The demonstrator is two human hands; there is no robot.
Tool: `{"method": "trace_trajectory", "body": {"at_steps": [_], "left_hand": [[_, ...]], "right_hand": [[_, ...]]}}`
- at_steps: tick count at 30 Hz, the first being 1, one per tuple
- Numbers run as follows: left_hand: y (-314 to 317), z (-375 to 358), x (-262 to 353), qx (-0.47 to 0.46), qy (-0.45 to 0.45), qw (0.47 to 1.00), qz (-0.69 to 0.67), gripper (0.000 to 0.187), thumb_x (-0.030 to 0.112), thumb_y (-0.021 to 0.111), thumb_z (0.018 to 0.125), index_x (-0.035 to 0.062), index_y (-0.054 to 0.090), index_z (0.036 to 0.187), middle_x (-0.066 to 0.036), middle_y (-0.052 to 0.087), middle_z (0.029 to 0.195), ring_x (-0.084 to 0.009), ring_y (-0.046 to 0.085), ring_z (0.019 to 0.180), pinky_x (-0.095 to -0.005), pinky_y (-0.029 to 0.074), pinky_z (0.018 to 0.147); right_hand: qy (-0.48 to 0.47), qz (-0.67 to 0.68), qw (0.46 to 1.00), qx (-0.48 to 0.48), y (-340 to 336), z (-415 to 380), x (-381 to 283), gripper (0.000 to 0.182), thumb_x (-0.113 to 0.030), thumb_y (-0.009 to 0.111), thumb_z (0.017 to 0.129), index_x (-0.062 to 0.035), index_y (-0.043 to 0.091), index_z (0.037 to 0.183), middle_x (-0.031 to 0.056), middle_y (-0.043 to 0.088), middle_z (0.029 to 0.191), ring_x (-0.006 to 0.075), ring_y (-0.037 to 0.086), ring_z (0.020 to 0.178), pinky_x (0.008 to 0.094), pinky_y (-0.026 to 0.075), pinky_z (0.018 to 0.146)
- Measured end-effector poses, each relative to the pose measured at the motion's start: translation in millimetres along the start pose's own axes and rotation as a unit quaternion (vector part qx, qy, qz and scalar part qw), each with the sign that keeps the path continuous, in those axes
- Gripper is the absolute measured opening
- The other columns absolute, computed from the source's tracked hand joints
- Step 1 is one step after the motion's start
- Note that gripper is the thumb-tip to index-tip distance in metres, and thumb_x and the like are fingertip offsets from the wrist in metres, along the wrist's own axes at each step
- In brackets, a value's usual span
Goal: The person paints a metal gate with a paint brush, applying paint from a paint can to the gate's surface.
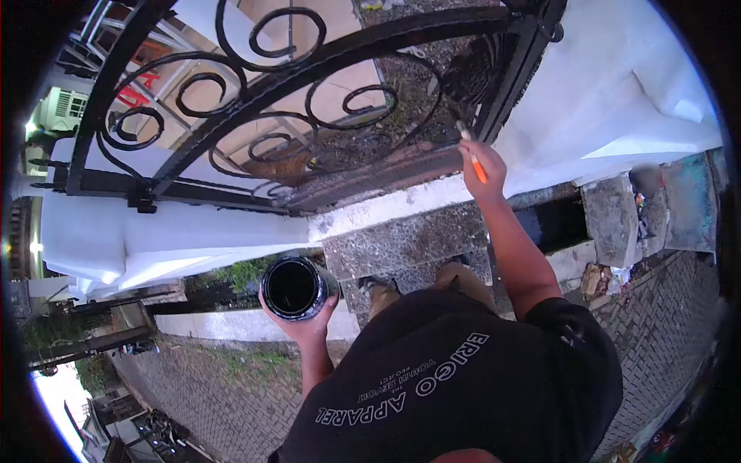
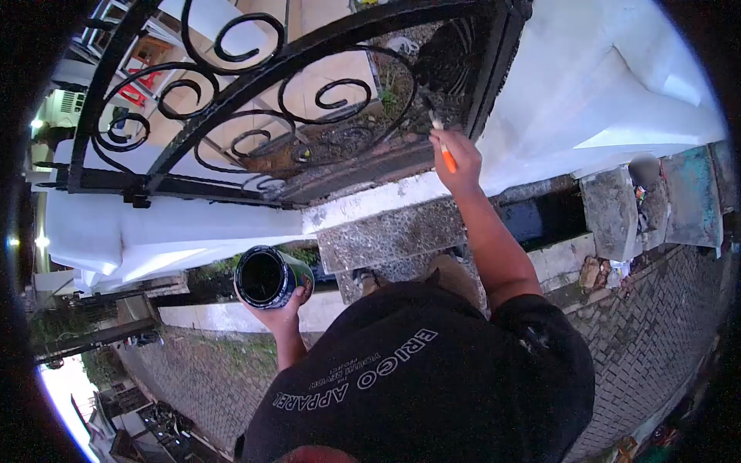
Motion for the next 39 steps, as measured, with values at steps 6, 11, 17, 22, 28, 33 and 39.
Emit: {"method": "trace_trajectory", "body": {"at_steps": [6, 11, 17, 22, 28, 33, 39], "left_hand": [[16, 12, -3, -0.057, 0.06, 0.996, -0.019, 0.13, 0.037, 0.097, 0.048, 0.0055, 0.017, 0.146, -0.017, 0.042, 0.139, -0.0307, 0.049, 0.127, -0.0459, 0.042, 0.108], [12, 35, -17, -0.123, 0.078, 0.988, -0.057, 0.128, 0.033, 0.096, 0.05, 0.0042, 0.017, 0.145, -0.017, 0.041, 0.138, -0.0299, 0.047, 0.128, -0.0448, 0.04, 0.109], [-10, 70, -31, -0.175, 0.028, 0.969, -0.174, 0.126, 0.03, 0.097, 0.049, 0.0019, 0.019, 0.145, -0.017, 0.043, 0.137, -0.0293, 0.048, 0.127, -0.0438, 0.038, 0.109], [-32, 110, -51, -0.229, 0.025, 0.947, -0.225, 0.117, 0.023, 0.094, 0.052, 0.0029, 0.023, 0.143, -0.016, 0.046, 0.136, -0.028, 0.051, 0.125, -0.0429, 0.04, 0.107], [-54, 150, -56, -0.218, 0.069, 0.943, -0.242, 0.116, 0.024, 0.094, 0.051, 0.0023, 0.026, 0.143, -0.015, 0.048, 0.133, -0.0273, 0.051, 0.123, -0.0417, 0.041, 0.106], [-74, 156, -65, -0.17, 0.074, 0.959, -0.215, 0.119, 0.029, 0.095, 0.05, 0.0008, 0.026, 0.142, -0.016, 0.049, 0.132, -0.027, 0.051, 0.123, -0.0412, 0.039, 0.107], [-81, 123, -57, -0.144, 0.124, 0.966, -0.175, 0.112, 0.031, 0.095, 0.052, -0.0004, 0.032, 0.139, -0.018, 0.05, 0.132, -0.0287, 0.052, 0.123, -0.0413, 0.04, 0.106]], "right_hand": [[0.162, -0.122, 0.968, -0.145, -66, -59, 18, 0.016, -0.019, 0.07, 0.086, -0.0107, 0.071, 0.1, 0.0124, 0.068, 0.089, 0.0327, 0.067, 0.081, 0.0386, 0.053, 0.071], [0.249, -0.275, 0.907, -0.197, -127, -71, -2, 0.021, -0.027, 0.067, 0.088, -0.0107, 0.071, 0.101, 0.0123, 0.068, 0.092, 0.0342, 0.066, 0.083, 0.0398, 0.052, 0.072], [0.26, -0.333, 0.897, -0.127, -142, -82, -92, 0.019, -0.024, 0.068, 0.088, -0.0096, 0.071, 0.1, 0.0137, 0.068, 0.092, 0.0358, 0.065, 0.083, 0.0402, 0.052, 0.071], [0.244, -0.3, 0.916, -0.106, -110, -78, -188, 0.014, -0.014, 0.069, 0.086, -0.0045, 0.07, 0.096, 0.0147, 0.069, 0.091, 0.0333, 0.066, 0.084, 0.0385, 0.052, 0.074], [0.196, -0.288, 0.929, -0.12, -79, -67, -251, 0.011, -0.01, 0.07, 0.083, -0.0031, 0.07, 0.091, 0.0149, 0.068, 0.084, 0.0323, 0.065, 0.076, 0.0365, 0.051, 0.069], [0.136, -0.217, 0.958, -0.13, -56, -39, -269, 0.009, -0.006, 0.069, 0.083, -0.0024, 0.07, 0.091, 0.0137, 0.069, 0.085, 0.0269, 0.067, 0.076, 0.0338, 0.051, 0.071], [0.091, 0.008, 0.976, -0.197, -7, 21, -298, 0.009, 0.0, 0.067, 0.084, 0.003, 0.069, 0.092, 0.0128, 0.068, 0.084, 0.0211, 0.066, 0.073, 0.0305, 0.052, 0.068]]}}
Point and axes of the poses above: each hand's wrist, its own z-axis towards the middle knuckle, its own y-axis out of the palm, x = y × z, the point moved 2 cm from there along z, towards the middle knuckle
